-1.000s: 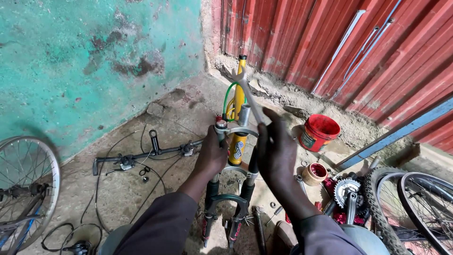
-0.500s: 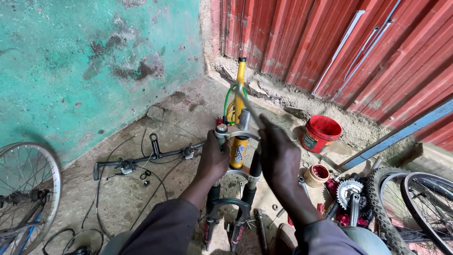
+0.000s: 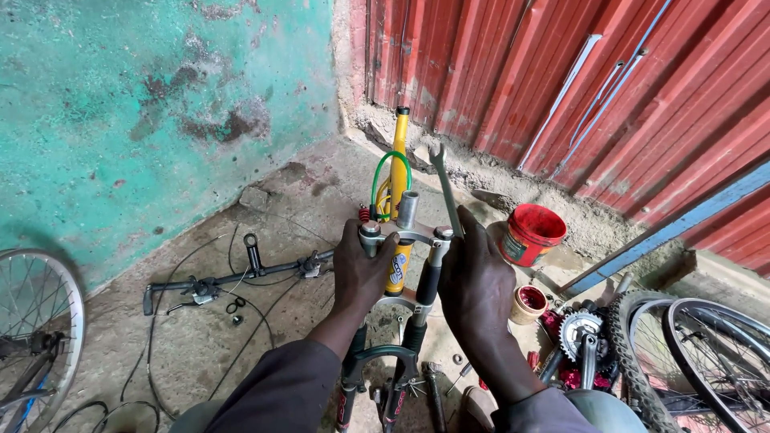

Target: Finalizing the assembly of a bicycle front fork by tightening the bolts on the crown using a wrench.

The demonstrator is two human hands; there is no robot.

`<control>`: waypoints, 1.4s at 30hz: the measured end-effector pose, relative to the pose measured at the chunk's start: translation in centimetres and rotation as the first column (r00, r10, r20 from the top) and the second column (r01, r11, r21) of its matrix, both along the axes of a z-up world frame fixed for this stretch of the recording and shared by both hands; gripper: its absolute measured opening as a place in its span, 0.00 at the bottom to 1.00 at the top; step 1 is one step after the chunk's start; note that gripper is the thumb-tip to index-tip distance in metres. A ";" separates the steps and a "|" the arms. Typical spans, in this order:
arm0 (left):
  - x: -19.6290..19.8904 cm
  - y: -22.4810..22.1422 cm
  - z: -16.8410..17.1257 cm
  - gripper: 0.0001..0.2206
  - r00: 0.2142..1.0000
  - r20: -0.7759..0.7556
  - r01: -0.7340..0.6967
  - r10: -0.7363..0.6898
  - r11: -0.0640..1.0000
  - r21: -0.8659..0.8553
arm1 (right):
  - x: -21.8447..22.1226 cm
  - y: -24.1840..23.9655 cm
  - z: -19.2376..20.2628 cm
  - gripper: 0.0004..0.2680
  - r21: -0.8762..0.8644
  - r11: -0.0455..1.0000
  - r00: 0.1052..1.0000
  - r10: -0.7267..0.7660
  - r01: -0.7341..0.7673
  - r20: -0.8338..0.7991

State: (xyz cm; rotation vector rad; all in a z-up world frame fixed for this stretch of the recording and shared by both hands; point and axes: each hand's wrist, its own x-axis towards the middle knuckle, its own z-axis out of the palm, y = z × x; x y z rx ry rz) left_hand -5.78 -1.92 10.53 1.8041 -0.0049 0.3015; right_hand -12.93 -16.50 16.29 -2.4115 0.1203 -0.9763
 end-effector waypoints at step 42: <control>0.2 1.9 -0.1 0.17 0.996 0.018 0.082 -0.086 0.984 0.159 | 0.1 0.6 1.5 0.15 -0.014 0.938 0.909 0.333 -0.347 -0.252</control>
